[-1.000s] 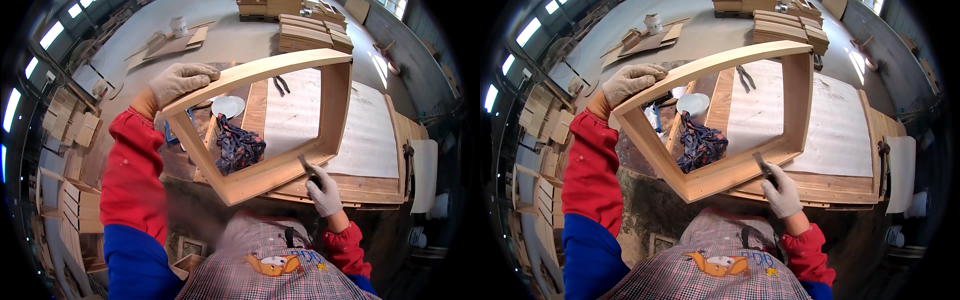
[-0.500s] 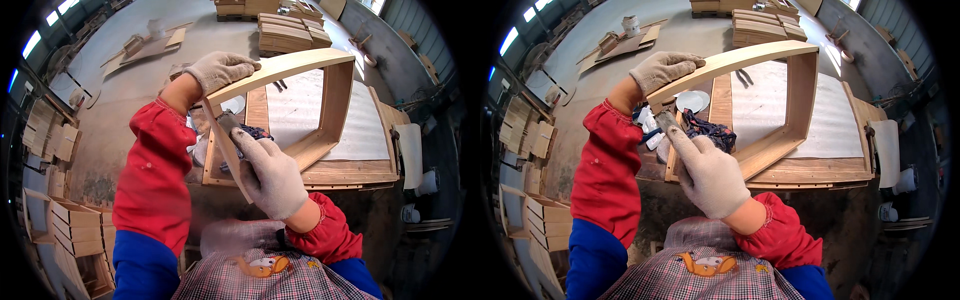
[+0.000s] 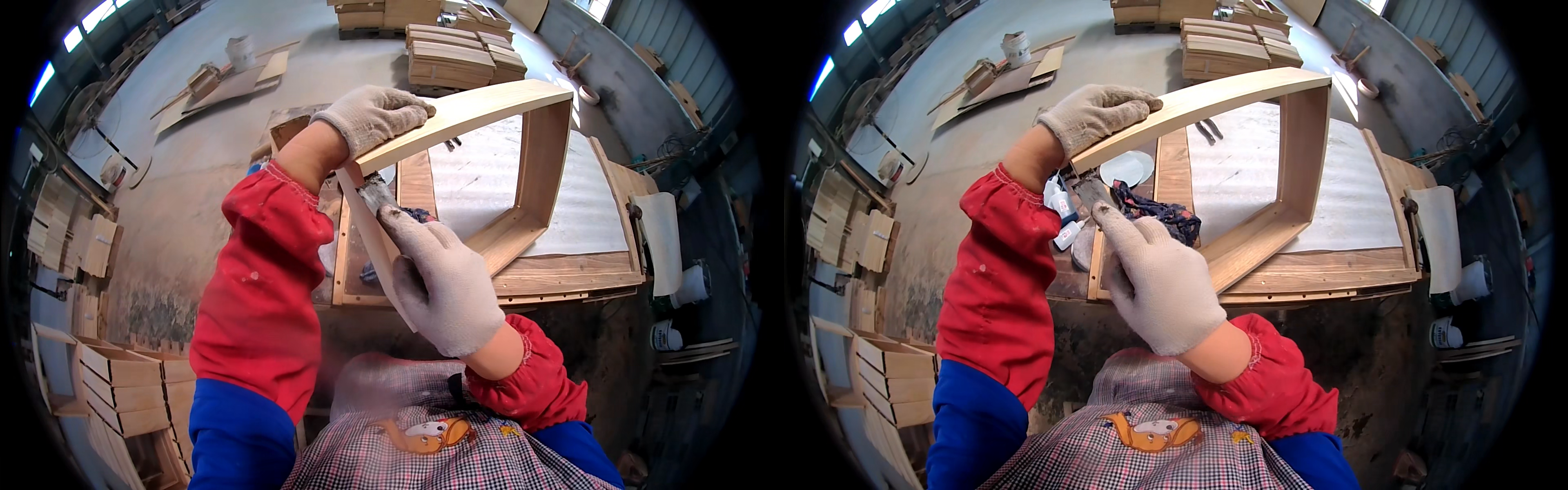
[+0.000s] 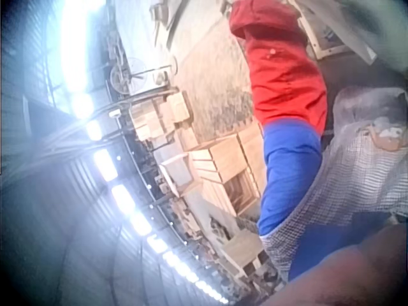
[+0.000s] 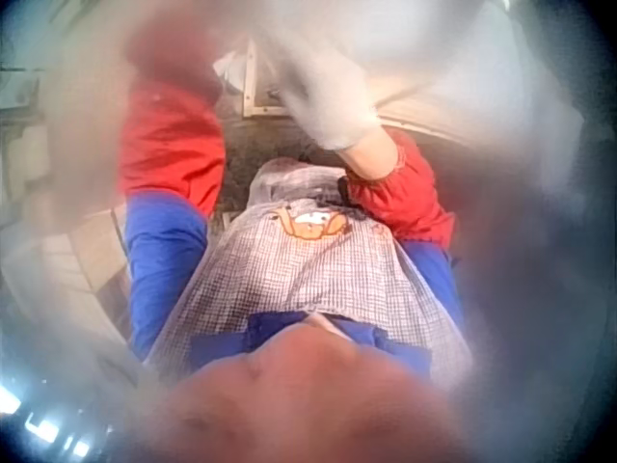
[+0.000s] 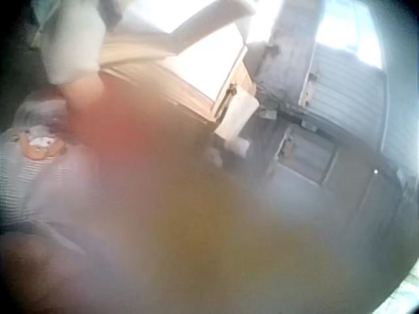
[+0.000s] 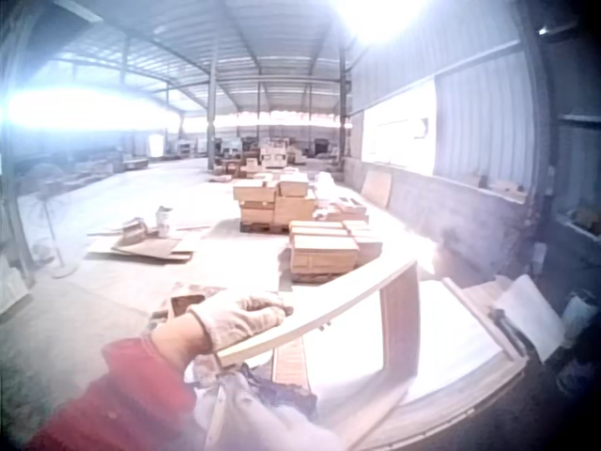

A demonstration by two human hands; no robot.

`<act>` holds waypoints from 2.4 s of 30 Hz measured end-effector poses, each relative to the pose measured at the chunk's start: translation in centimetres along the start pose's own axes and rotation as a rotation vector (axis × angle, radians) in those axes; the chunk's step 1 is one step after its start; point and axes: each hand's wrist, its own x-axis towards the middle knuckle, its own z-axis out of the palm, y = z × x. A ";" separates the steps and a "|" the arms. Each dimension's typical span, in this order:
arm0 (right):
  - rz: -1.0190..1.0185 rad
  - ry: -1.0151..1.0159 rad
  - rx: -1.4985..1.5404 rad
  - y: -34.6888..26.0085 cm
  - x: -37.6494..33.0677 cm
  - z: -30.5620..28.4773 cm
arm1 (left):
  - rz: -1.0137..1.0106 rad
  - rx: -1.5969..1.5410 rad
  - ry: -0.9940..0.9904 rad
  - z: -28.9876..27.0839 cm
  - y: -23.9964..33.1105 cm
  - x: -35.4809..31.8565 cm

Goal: The person applies filler to the joints and seams of a wooden frame with a putty knife, turning the frame to coat all sides before placing it onto a stack of similar frames.

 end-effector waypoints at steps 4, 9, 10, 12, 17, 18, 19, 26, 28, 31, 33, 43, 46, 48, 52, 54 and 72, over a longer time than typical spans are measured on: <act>-0.050 -0.001 -0.026 0.4 0.2 0.1 | -0.040 0.002 -0.021 -0.3 0.1 -0.4; 0.027 -0.066 -0.017 -0.1 -0.3 -0.6 | -0.028 -0.024 -0.031 -0.4 0.1 -0.2; 0.012 -0.044 -0.020 -0.3 -0.1 -0.6 | -0.024 -0.045 -0.033 -0.5 0.0 -0.3; -0.005 0.006 -0.030 -0.2 0.3 -0.6 | -0.036 0.000 -0.026 -0.3 0.2 -0.2; 0.039 -0.088 -0.080 -1.2 0.6 -2.1 | -0.023 -0.004 -0.018 -0.3 0.2 -0.3; 0.045 -0.103 -0.081 -1.1 0.7 -2.3 | -0.033 0.005 -0.020 -0.3 0.1 -0.2; 0.014 -0.078 -0.082 -0.7 0.8 -1.8 | -0.044 0.014 -0.021 -0.3 0.1 -0.1; 0.006 0.020 -0.013 0.0 0.5 -0.3 | -0.030 -0.014 -0.014 -0.4 -0.2 -0.1; 0.032 0.027 0.017 0.0 0.5 -0.2 | -0.019 -0.015 -0.007 -0.2 -0.3 0.0; -0.001 0.016 0.027 0.6 0.6 0.6 | -0.064 0.007 0.002 -0.5 0.0 -0.4; -0.040 0.014 0.002 1.2 0.3 0.6 | -0.062 -0.017 -0.001 -0.3 0.0 -0.1; -0.019 -0.038 -0.014 0.2 0.4 -1.3 | -0.033 -0.026 0.003 -0.4 -0.2 -0.2; -0.033 -0.014 -0.075 0.0 1.3 -1.7 | -0.058 -0.001 0.011 -0.3 0.9 -0.9; 0.003 -0.004 -0.123 0.2 1.3 -1.2 | -0.042 -0.028 -0.009 0.2 0.2 -0.1; 0.039 -0.132 -0.186 -0.5 -0.4 -0.6 | -0.007 0.040 0.018 -0.7 -0.1 -0.4; 0.100 -0.246 -0.162 0.2 -2.6 0.0 | -0.034 0.009 0.033 -1.0 -0.3 -0.4; 0.319 -0.247 0.142 10.6 -20.7 7.7 | 0.586 0.651 -0.195 -7.0 -4.5 1.9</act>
